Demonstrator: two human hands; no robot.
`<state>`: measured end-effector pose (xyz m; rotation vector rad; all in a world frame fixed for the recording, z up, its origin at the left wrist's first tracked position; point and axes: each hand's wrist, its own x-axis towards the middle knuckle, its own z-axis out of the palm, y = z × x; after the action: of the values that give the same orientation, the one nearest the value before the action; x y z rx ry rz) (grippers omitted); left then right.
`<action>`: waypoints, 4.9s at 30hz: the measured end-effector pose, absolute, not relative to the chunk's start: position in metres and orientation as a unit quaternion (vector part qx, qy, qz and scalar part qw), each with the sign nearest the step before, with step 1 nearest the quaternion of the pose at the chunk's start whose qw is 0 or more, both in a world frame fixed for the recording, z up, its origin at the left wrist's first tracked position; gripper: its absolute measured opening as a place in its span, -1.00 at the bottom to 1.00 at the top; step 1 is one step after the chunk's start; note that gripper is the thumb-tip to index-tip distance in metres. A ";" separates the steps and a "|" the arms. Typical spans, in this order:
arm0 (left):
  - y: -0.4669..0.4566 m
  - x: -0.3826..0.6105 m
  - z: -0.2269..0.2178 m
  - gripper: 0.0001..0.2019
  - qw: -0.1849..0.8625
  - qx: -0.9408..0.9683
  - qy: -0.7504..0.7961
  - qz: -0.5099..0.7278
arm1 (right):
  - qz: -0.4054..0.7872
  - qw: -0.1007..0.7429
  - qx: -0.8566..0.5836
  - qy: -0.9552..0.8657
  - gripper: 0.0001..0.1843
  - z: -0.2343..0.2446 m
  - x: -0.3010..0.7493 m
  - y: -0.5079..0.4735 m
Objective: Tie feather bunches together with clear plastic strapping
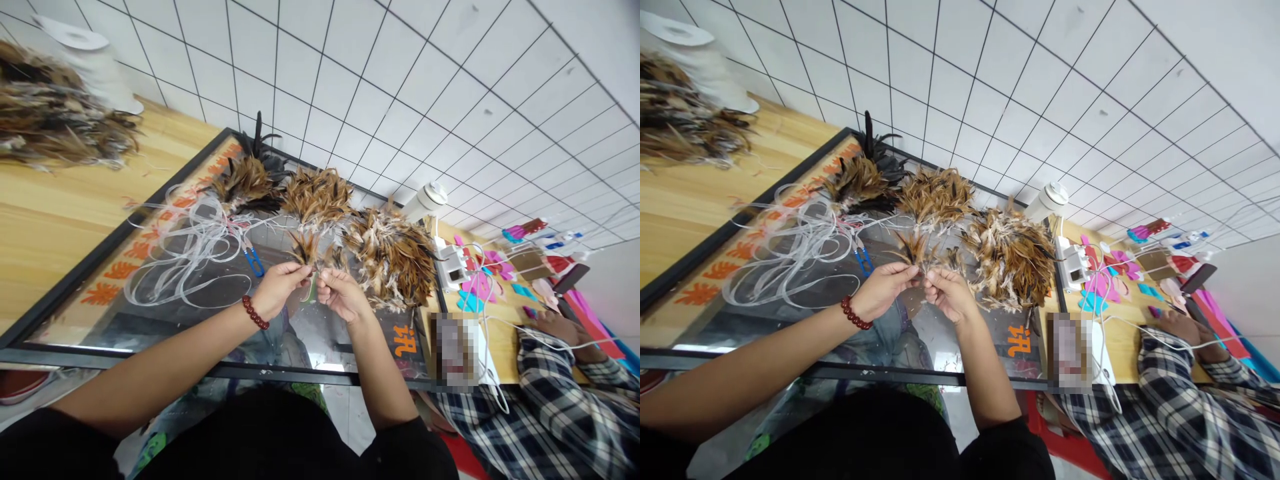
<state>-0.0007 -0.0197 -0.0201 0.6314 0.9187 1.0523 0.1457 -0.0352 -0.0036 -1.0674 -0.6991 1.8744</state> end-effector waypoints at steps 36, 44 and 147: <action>-0.020 -0.003 -0.023 -0.73 0.629 0.445 0.437 0.464 | 0.640 0.470 -0.510 -0.332 -0.70 -0.015 0.138 -0.035; -0.021 -0.003 -0.018 -0.69 0.688 0.381 0.409 0.462 | 0.543 0.491 -0.540 -0.416 -0.72 -0.009 0.145 -0.035; -0.013 0.022 -0.025 -0.75 0.651 0.377 0.431 0.498 | 0.344 0.510 -0.547 -0.568 -0.74 -0.014 0.156 -0.029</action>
<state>0.0215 -0.0131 -0.0252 0.8552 0.9786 1.1308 0.1561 -0.0294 -0.0144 -1.3168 -1.3675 0.8288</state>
